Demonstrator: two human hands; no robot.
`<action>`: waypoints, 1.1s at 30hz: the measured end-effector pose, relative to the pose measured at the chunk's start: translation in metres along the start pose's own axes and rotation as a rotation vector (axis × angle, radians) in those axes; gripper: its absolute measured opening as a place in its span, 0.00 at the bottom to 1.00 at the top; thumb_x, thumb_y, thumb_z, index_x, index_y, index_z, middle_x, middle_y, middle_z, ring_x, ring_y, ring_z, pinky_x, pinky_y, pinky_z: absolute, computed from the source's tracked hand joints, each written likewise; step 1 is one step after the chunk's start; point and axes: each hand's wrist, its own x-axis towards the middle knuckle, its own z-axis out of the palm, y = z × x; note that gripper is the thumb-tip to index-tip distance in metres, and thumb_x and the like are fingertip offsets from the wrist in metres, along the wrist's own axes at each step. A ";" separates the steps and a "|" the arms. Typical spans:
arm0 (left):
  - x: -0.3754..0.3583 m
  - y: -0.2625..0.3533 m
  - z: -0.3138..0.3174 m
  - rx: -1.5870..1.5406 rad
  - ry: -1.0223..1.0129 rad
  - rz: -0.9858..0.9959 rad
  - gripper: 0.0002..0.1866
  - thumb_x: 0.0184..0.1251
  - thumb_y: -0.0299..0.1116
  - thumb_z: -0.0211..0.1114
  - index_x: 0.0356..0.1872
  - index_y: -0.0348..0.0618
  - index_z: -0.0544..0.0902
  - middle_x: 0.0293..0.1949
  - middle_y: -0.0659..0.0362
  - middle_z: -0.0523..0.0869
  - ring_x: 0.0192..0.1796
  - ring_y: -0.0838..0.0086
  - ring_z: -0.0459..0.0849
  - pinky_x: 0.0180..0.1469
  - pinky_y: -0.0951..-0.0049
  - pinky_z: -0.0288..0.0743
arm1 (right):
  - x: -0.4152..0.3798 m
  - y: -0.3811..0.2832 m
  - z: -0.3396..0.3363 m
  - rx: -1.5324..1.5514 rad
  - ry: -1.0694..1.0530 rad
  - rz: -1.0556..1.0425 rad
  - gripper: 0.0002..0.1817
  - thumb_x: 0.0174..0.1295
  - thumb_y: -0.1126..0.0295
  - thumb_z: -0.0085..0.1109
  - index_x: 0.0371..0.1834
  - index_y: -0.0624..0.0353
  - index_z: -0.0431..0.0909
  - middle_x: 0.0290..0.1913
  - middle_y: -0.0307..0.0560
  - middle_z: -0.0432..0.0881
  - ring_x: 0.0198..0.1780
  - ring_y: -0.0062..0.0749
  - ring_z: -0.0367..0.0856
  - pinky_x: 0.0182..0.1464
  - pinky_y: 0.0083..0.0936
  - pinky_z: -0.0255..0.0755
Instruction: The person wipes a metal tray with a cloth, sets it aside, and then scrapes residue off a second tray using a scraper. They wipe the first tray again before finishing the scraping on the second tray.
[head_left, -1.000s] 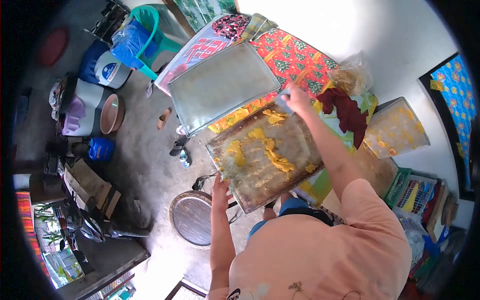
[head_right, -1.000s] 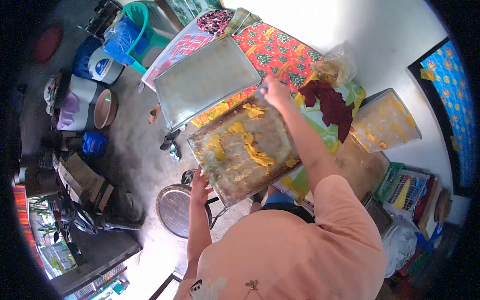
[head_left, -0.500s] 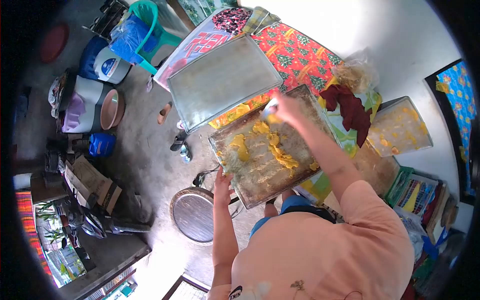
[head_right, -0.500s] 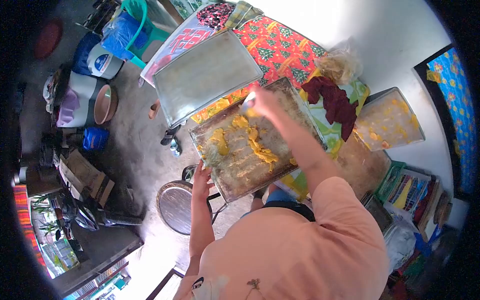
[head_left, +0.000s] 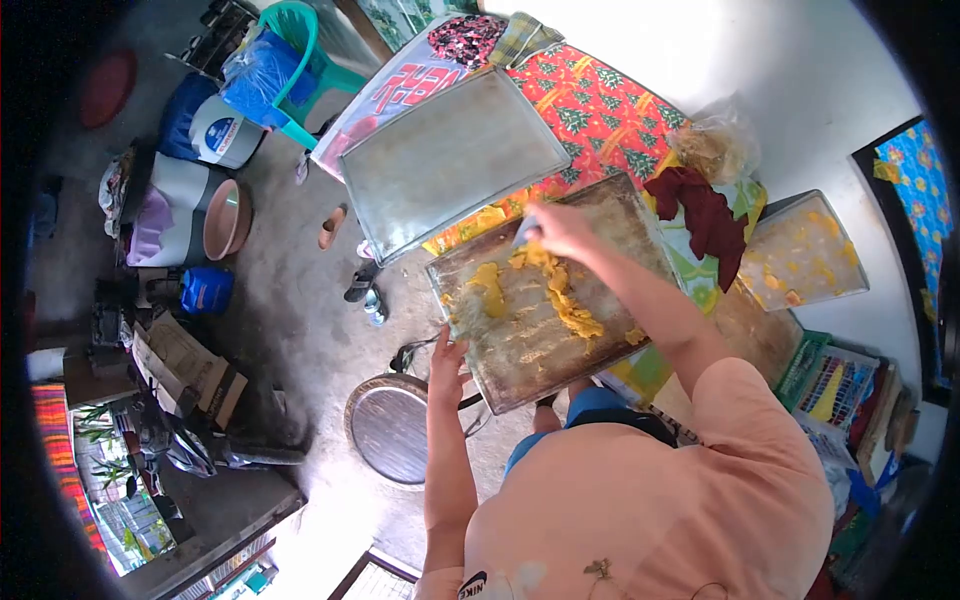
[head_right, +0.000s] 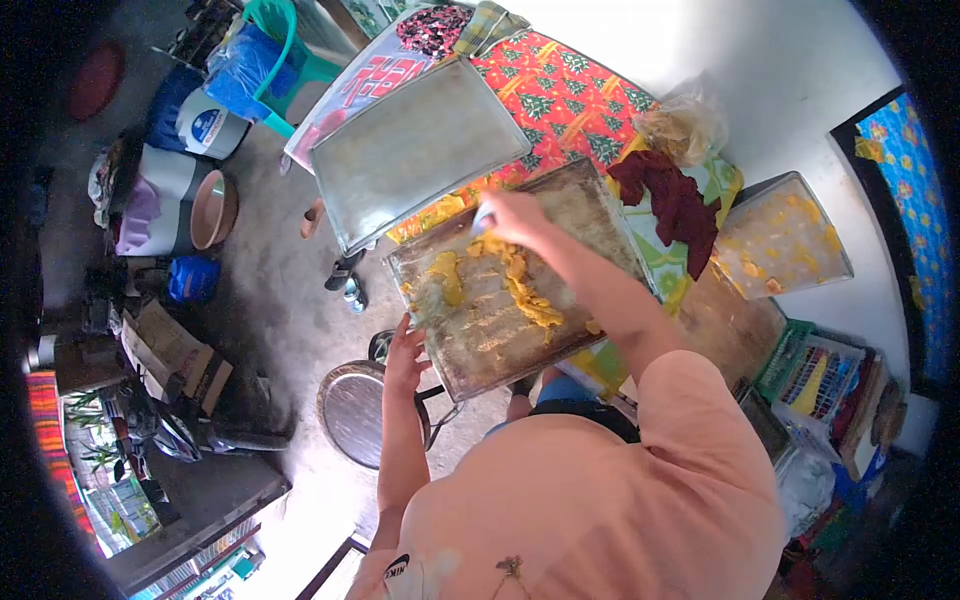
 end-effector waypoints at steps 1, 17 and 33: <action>0.000 0.002 0.002 -0.002 0.006 0.015 0.38 0.62 0.34 0.63 0.74 0.60 0.57 0.52 0.61 0.77 0.48 0.73 0.73 0.39 0.61 0.69 | 0.005 0.008 -0.012 -0.003 0.075 0.131 0.15 0.58 0.64 0.62 0.44 0.52 0.70 0.34 0.50 0.82 0.39 0.49 0.82 0.39 0.42 0.73; -0.006 -0.013 0.005 -0.008 0.061 0.017 0.32 0.62 0.24 0.56 0.69 0.53 0.65 0.43 0.63 0.79 0.33 0.81 0.74 0.24 0.77 0.70 | 0.044 0.026 -0.008 -0.081 0.048 0.089 0.17 0.57 0.60 0.61 0.48 0.50 0.70 0.39 0.49 0.82 0.42 0.46 0.82 0.41 0.41 0.73; 0.008 -0.026 0.004 -0.013 0.158 0.068 0.29 0.59 0.17 0.55 0.65 0.44 0.70 0.46 0.53 0.80 0.32 0.78 0.78 0.21 0.80 0.69 | 0.050 -0.039 0.030 -0.147 -0.279 -0.157 0.22 0.55 0.59 0.63 0.53 0.47 0.70 0.38 0.49 0.83 0.42 0.47 0.83 0.41 0.43 0.73</action>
